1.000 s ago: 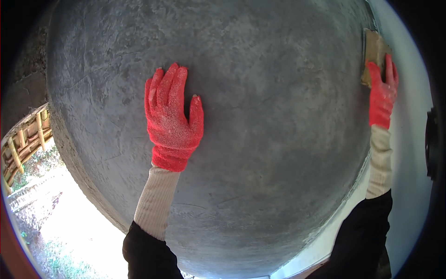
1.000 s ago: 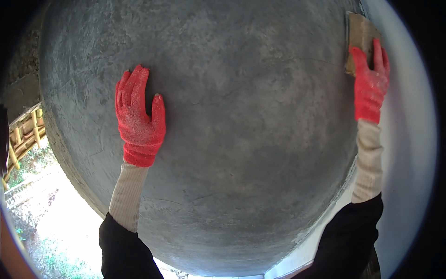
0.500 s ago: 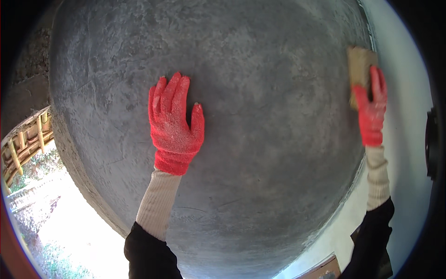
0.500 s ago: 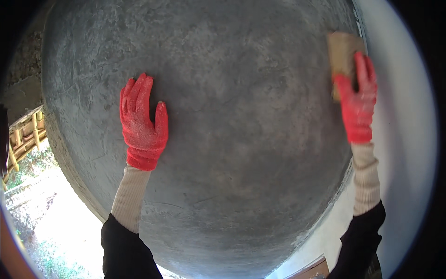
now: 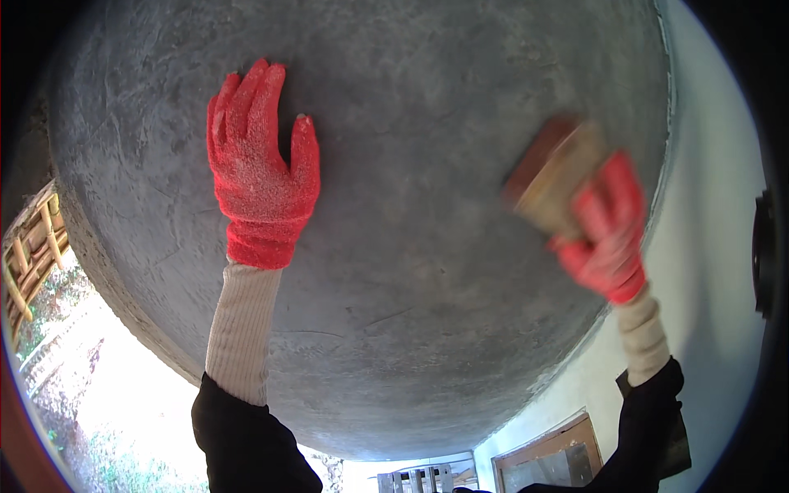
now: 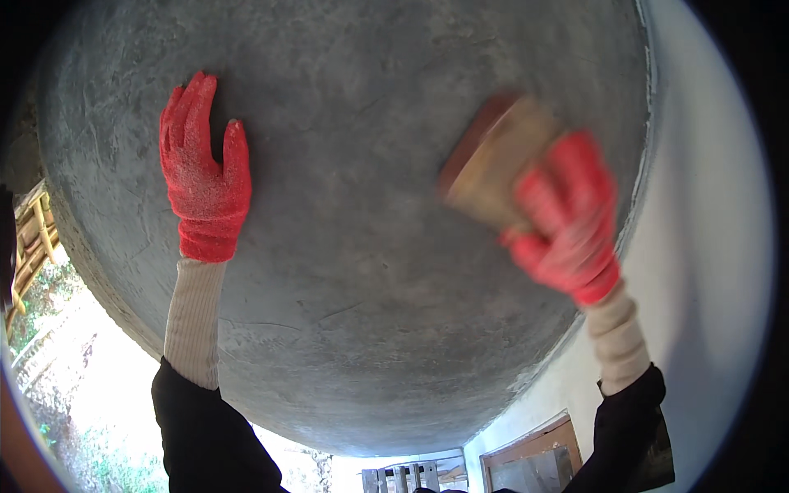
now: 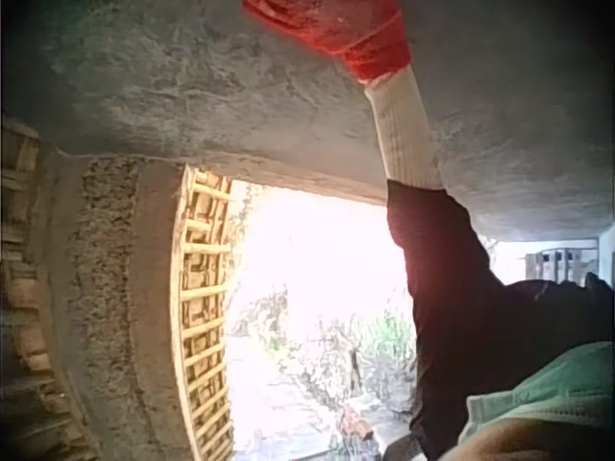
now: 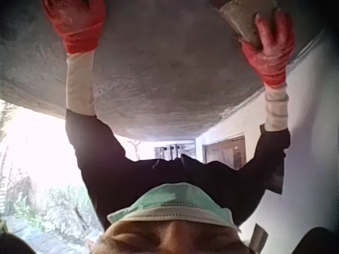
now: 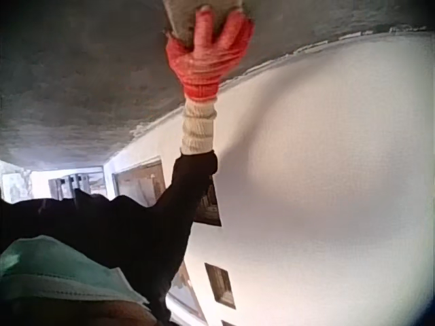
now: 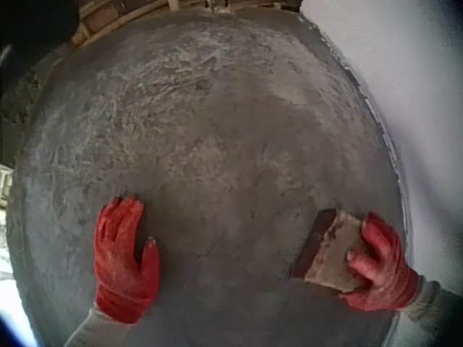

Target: The person sands a concrete wall using a sanding block while wearing gloves.

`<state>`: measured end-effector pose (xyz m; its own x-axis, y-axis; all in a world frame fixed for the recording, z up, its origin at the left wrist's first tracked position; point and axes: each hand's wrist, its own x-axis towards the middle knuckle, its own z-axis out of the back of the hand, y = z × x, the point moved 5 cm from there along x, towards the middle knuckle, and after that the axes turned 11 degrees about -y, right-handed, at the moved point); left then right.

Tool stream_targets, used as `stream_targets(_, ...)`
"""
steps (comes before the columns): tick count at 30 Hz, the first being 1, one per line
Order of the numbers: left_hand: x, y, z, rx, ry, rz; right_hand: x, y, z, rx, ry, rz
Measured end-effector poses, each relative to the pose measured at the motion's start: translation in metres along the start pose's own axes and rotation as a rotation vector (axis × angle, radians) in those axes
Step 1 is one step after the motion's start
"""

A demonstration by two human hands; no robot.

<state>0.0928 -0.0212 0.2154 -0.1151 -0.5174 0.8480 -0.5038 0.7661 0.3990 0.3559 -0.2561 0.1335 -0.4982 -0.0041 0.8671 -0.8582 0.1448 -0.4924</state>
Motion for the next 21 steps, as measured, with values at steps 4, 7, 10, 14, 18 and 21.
stream_targets(4,0.004,-0.001,-0.001,0.000,-0.001,-0.015,0.022,-0.087,0.018,-0.148,-0.255,-0.381)
stream_targets(7,0.001,-0.005,-0.005,0.053,0.027,-0.048,0.012,-0.069,0.007,-0.121,-0.252,-0.480)
stream_targets(10,0.008,-0.004,0.006,0.214,0.011,-0.111,-0.013,0.014,-0.003,-0.060,-0.034,-0.088)
stream_targets(14,-0.005,-0.009,-0.003,0.171,-0.008,-0.079,-0.061,0.056,-0.019,0.221,0.368,0.209)
stream_targets(18,-0.014,-0.011,-0.004,0.186,0.030,-0.085,-0.024,0.003,-0.001,-0.064,0.079,0.100)
stream_targets(21,-0.007,-0.009,0.005,0.170,0.013,-0.116,0.009,-0.075,0.011,-0.159,-0.144,-0.162)
